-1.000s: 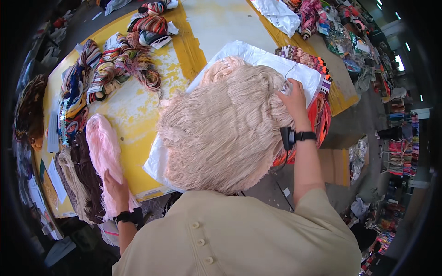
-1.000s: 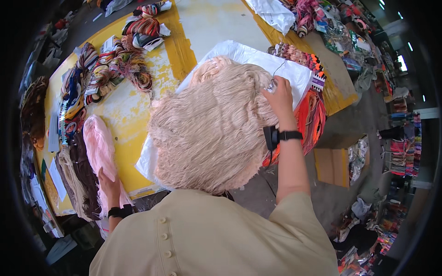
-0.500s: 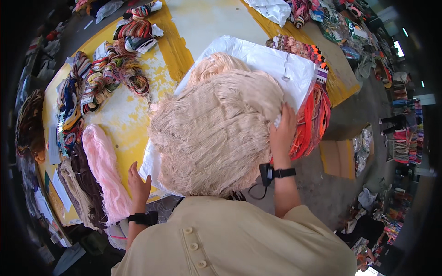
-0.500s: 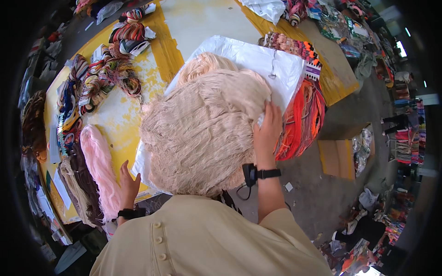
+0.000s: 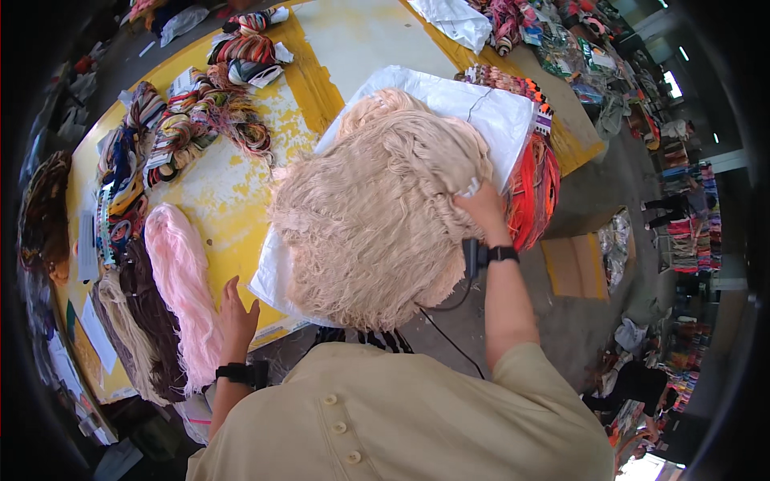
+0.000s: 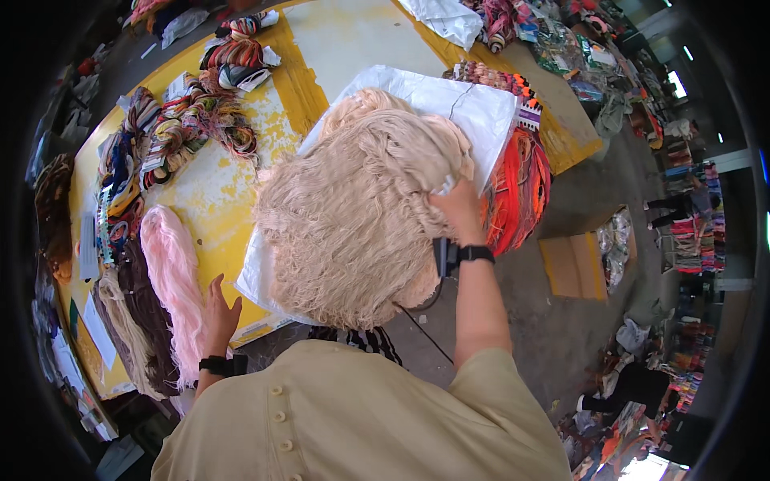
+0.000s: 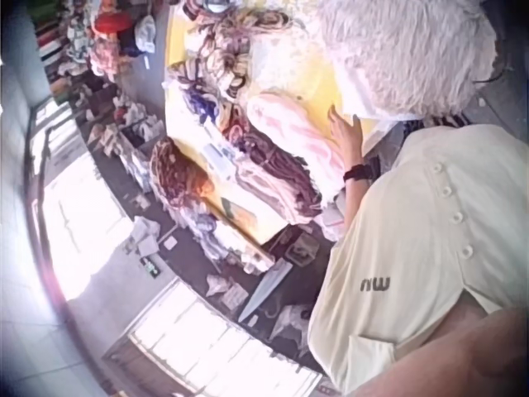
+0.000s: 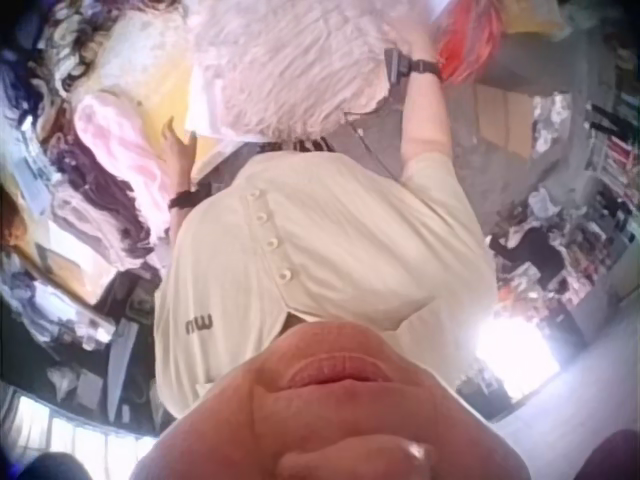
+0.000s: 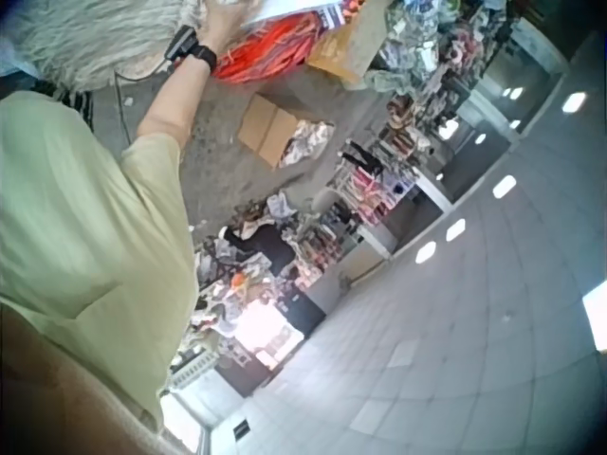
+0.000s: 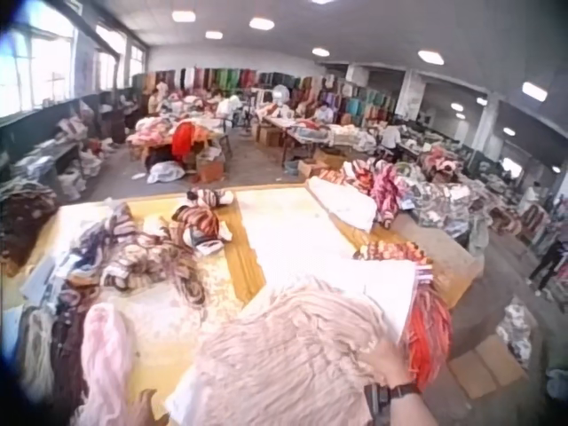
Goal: The person sorts bundles of thread on a table, then walks to a coworker to receive a pink bundle and a paper list. They return to the table to compare the list to the thread colors on a cardboard organizer.
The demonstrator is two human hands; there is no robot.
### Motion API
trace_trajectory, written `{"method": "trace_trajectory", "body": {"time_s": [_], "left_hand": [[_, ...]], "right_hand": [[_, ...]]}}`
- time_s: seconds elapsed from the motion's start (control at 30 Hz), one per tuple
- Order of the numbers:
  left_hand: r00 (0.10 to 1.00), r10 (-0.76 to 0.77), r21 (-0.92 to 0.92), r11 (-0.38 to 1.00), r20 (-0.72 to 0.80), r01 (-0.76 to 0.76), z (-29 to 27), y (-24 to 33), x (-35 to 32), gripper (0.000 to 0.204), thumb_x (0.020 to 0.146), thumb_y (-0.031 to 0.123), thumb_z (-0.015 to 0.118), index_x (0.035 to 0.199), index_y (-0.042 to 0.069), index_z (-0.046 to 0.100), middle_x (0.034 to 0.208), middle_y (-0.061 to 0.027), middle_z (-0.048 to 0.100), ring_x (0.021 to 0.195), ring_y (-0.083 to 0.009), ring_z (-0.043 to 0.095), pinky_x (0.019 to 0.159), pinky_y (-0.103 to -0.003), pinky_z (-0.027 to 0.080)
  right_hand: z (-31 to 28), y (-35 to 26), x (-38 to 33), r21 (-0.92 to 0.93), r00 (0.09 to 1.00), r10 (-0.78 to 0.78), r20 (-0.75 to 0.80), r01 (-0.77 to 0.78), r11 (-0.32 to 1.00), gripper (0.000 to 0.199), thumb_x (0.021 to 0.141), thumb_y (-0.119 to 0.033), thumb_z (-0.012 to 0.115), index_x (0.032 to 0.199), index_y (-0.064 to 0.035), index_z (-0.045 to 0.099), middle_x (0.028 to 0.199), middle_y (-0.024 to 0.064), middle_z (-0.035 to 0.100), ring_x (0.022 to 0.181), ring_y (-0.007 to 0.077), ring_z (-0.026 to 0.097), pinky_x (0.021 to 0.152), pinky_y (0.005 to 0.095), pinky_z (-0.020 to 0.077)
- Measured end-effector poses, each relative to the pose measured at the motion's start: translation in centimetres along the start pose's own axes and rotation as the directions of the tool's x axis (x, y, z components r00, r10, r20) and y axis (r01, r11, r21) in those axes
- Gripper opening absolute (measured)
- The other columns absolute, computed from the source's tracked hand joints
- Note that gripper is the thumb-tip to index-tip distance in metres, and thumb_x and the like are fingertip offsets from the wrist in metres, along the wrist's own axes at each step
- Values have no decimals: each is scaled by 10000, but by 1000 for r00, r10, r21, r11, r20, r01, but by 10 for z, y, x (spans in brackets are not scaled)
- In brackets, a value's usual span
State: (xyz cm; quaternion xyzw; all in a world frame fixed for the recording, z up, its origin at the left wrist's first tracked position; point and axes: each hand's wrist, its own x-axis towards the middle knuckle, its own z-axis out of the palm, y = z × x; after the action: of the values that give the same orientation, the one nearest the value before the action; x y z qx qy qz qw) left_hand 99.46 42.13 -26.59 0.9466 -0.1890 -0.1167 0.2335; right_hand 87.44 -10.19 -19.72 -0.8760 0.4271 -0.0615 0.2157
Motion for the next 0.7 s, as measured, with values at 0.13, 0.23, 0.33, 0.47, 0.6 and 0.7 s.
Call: {"method": "trace_trajectory", "body": {"time_s": [0.13,0.23,0.33,0.47,0.6,0.7], "left_hand": [[999,-38,-24,999,15,39,0,-32,-25,669,751,56,703,1335,22,380,1304,-204,469,1218,-383,457,996,-440,398],[996,-82,-32,996,39,84,-2,-33,-25,664,753,61,704,1332,15,382,1299,-213,469,1210,-395,457,996,-443,403],[997,-65,-58,996,39,67,-12,-10,-10,649,755,69,705,1322,10,396,1293,-220,472,1206,-400,458,1000,-446,403],[999,18,-279,960,-44,-30,-3,-15,-1,617,777,132,720,1314,23,435,1287,-217,488,1219,-374,468,1017,-427,396],[996,-57,-807,590,-67,-21,-24,1,63,517,961,337,547,1355,27,424,1361,-120,486,1268,-239,449,1043,-360,363],[946,98,-834,452,-308,-318,-45,15,97,509,994,343,446,1391,27,405,1411,-129,444,1306,-226,396,1101,-342,284]], "right_hand": [[-9,-49,-83,-326,935,-347,-72,307,894,673,576,-256,846,1161,-43,590,1218,141,541,1163,348,495,953,412,419],[-17,-57,-85,-428,817,-576,33,533,730,694,575,-220,850,1193,-75,568,1317,91,482,1231,350,430,1003,424,380],[1,-44,-67,-223,811,-581,68,580,784,659,598,-165,832,1193,-89,558,1192,95,559,1189,325,478,953,498,387],[-6,-137,-96,141,847,-478,232,457,878,761,600,-146,827,1268,-13,488,1147,202,595,1090,355,577,911,401,463],[-15,-224,-138,479,694,-710,121,586,654,765,616,-90,790,1279,66,443,1143,195,620,1060,287,614,913,347,484],[-38,-271,-161,752,722,-613,320,199,628,802,589,-17,784,1311,54,444,1238,113,568,1103,238,562,955,341,452]]}}
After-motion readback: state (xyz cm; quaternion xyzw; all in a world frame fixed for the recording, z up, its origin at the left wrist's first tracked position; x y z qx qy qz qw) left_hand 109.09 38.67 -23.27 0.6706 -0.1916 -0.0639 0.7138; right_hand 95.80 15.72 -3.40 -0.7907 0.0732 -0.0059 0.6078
